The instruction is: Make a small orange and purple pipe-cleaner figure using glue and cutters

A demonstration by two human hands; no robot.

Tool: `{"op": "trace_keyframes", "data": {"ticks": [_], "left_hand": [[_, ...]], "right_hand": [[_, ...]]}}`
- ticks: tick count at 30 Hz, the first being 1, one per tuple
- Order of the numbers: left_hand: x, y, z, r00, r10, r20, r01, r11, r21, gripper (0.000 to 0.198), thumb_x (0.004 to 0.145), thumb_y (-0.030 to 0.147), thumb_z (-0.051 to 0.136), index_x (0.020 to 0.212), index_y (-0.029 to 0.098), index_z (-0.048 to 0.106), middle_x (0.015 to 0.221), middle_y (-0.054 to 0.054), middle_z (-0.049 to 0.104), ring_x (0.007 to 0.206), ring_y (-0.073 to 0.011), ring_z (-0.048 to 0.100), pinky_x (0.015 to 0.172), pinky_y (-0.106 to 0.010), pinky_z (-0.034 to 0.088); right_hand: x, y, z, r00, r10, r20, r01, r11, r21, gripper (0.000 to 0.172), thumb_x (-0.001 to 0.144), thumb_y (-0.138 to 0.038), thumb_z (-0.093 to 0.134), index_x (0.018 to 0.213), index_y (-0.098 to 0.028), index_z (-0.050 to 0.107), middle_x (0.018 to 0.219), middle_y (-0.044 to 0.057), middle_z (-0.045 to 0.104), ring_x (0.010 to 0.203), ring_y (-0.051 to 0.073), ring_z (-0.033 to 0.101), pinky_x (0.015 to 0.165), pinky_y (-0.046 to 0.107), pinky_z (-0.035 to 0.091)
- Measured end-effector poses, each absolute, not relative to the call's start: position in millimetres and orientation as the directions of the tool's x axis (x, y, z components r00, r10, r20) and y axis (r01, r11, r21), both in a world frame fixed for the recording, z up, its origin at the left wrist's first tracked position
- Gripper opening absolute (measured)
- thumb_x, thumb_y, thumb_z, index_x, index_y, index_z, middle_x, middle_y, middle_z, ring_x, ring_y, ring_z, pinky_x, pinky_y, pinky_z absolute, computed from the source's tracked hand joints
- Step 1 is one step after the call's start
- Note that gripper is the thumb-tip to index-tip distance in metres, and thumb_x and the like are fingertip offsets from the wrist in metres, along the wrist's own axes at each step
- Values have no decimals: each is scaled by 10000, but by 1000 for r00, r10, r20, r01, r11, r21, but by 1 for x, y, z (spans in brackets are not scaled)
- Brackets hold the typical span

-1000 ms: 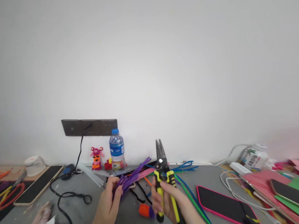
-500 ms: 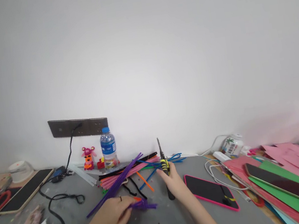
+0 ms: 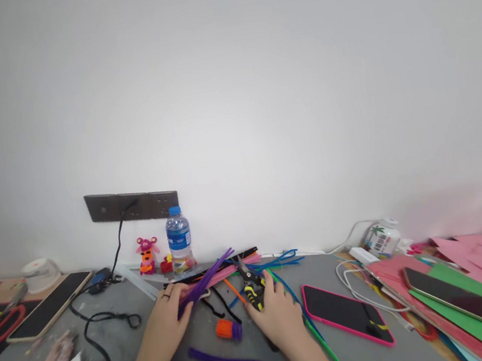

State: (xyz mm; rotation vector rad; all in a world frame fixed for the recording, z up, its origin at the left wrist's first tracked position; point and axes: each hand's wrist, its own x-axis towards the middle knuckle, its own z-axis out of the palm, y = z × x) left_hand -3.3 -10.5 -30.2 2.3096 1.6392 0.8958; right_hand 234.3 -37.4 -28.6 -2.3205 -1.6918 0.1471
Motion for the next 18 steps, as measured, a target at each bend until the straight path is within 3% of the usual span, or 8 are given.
{"op": "trace_keyframes", "data": {"ticks": [5,8,13,18], "left_hand": [[-8,-5,-40,183,943,276,840,-296,454,109,819,118,510,853,206,566,858,-45,635,839,-223,601,725,-314,442],[-8,-8,-34,143,946,292,843,-271,465,95,878,189,462,830,213,540,828,-33,632,787,-211,609,672,-299,426],[-8,-13,-22,156,884,440,790,-379,482,220,953,242,312,869,234,515,844,-34,624,820,-214,619,689,-301,431],[-5,-14,-23,153,927,342,802,-319,505,162,930,260,387,893,227,541,819,-24,641,791,-212,627,653,-291,421]], "right_hand": [[230,-39,-22,318,944,91,945,-308,-111,651,813,-476,553,1351,-127,439,1191,194,561,1084,371,550,835,489,447],[232,-38,-26,298,945,133,951,-282,-125,613,806,-480,566,1319,-155,479,1187,186,554,1090,373,526,804,481,458],[238,-36,-32,246,943,223,966,-218,-140,598,825,-522,548,1274,-129,523,1141,211,577,1035,388,542,823,498,437],[238,-35,-33,212,927,310,973,-171,-155,510,872,-493,498,1244,-147,540,1108,194,592,992,370,564,806,475,436]]}}
